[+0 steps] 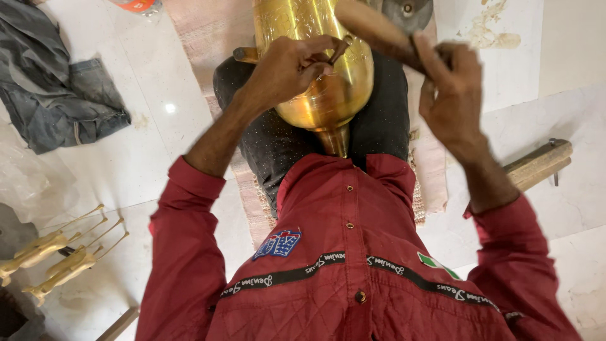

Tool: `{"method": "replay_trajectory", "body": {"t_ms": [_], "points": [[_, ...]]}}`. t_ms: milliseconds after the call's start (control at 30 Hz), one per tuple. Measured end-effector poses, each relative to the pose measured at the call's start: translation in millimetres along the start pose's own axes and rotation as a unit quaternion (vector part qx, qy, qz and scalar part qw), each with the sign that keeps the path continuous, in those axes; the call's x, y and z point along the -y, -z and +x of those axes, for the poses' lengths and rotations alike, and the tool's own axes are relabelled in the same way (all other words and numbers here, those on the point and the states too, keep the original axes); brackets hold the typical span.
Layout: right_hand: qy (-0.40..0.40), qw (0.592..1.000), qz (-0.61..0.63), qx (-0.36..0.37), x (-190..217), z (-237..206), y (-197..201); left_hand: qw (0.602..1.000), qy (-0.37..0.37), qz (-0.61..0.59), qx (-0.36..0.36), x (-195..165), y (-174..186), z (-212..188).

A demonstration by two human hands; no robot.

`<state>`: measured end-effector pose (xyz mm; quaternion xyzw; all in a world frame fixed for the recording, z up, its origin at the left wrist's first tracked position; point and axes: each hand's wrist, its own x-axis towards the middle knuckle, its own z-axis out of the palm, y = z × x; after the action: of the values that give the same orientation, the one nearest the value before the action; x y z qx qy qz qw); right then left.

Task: The person sits on the floor with a brass vessel held between the legs and engraves decorative patterns on its surface, using a small punch held in one hand and striking it with a wooden mallet held in the other, repositioning the punch repeatedly to work different spots on the vessel.

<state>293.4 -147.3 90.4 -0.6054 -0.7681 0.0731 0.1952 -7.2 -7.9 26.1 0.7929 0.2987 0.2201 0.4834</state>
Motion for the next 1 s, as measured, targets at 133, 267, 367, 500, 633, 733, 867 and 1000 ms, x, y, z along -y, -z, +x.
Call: {"method": "replay_trajectory", "body": {"t_ms": [133,267,367,500,633,733,867,1000], "points": [[0.023,0.997,0.074,0.019,7,41,23,0.993,-0.011,-0.086,-0.079,7,-12,-9],[0.162,0.984,-0.078,-0.001,22,75,39,0.986,0.014,-0.109,-0.128,17,-26,-18],[0.161,0.986,0.052,0.007,32,93,38,0.977,0.034,-0.127,-0.168,22,-34,-21],[0.220,0.971,-0.092,0.015,37,108,42,0.961,0.044,-0.123,-0.244,19,-46,-27],[0.247,0.964,-0.091,0.022,45,115,45,0.930,0.097,-0.200,-0.294,12,-57,-35],[0.258,0.957,-0.131,0.024,55,121,48,0.907,0.075,-0.206,-0.359,4,-69,-38],[0.265,0.958,-0.108,0.025,70,125,55,0.876,0.093,-0.199,-0.430,-5,-84,-41],[0.287,0.945,-0.155,-0.008,82,116,60,0.852,0.091,-0.213,-0.470,-7,-92,-43]]}}
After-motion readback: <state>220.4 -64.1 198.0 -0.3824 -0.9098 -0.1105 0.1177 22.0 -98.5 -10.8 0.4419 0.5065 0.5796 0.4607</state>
